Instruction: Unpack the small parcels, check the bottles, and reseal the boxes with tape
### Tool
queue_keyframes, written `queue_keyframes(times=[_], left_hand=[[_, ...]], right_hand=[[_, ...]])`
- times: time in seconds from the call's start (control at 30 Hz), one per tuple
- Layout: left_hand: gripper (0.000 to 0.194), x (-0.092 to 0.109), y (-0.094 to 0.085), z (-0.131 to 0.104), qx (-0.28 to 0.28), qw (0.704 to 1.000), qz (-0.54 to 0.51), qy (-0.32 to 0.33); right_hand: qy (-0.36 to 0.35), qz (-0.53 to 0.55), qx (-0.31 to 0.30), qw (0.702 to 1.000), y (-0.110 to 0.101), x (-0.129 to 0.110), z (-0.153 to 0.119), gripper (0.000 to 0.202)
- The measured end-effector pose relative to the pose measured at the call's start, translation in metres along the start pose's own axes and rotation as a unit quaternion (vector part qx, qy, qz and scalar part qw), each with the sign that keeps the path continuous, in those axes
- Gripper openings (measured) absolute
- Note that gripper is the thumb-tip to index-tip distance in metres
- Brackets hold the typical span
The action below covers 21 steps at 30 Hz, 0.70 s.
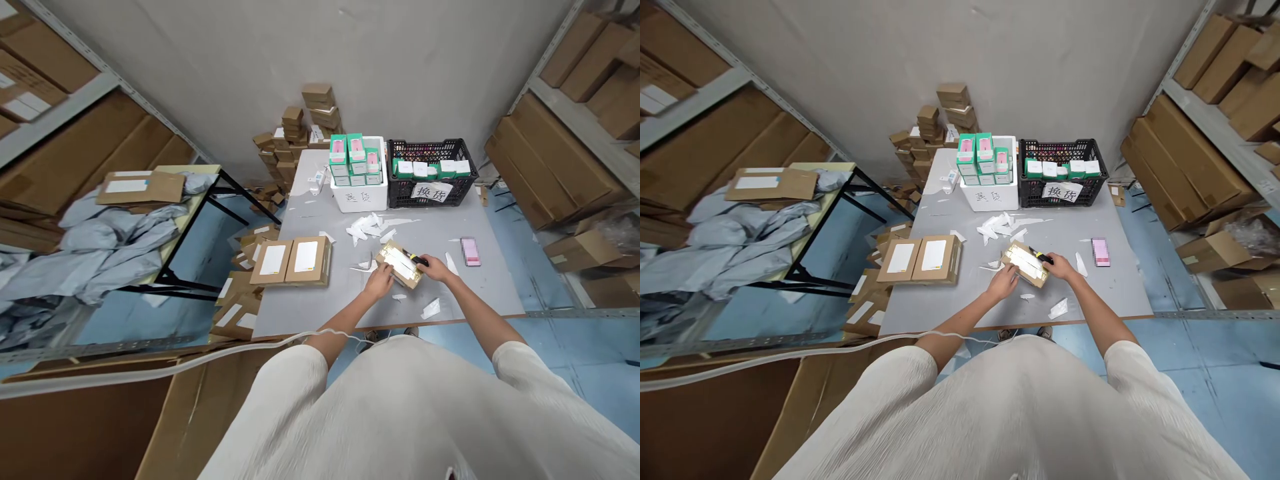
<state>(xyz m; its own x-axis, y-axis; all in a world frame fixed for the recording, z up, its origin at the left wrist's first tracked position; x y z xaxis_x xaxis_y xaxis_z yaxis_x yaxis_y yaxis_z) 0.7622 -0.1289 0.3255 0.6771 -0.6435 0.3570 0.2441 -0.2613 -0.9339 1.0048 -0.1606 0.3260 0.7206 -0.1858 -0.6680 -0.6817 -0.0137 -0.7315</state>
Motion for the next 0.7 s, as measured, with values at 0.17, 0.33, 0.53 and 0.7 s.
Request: queue_keyframes(times=[0.17,0.33,0.53,0.7], left_hand=[[0.055,0.007,-0.003,0.027,-0.009,1.000,0.003,-0.009],[0.081,0.021,-0.001,0.044,-0.053,0.996,0.032,-0.067],[0.112,0.048,0.013,0.044,-0.096,0.987,0.072,-0.111],[0.114,0.057,0.025,0.050,-0.151,0.984,0.096,0.003]], right_hand=[[0.039,0.121,0.002,0.992,0.027,0.009,-0.027,0.038],[0.077,0.236,-0.029,0.968,0.047,0.004,-0.038,0.032],[0.111,0.209,0.053,0.970,0.009,0.025,-0.038,0.030],[0.104,0.198,0.112,0.968,-0.006,0.045,-0.035,0.034]])
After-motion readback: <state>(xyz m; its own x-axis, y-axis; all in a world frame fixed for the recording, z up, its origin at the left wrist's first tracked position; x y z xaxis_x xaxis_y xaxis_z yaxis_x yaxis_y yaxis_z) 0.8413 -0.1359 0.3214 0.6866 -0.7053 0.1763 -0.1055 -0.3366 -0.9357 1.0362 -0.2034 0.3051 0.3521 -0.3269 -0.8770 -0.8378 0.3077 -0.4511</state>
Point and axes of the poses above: each hand's wrist, its own z-axis towards the middle knuckle, its own y-axis out of the palm, x = y × z, the point moved 8 cm from there along z, towards the middle knuckle, and after that the axes turned 1 degree about z, right-handed, at the moved point
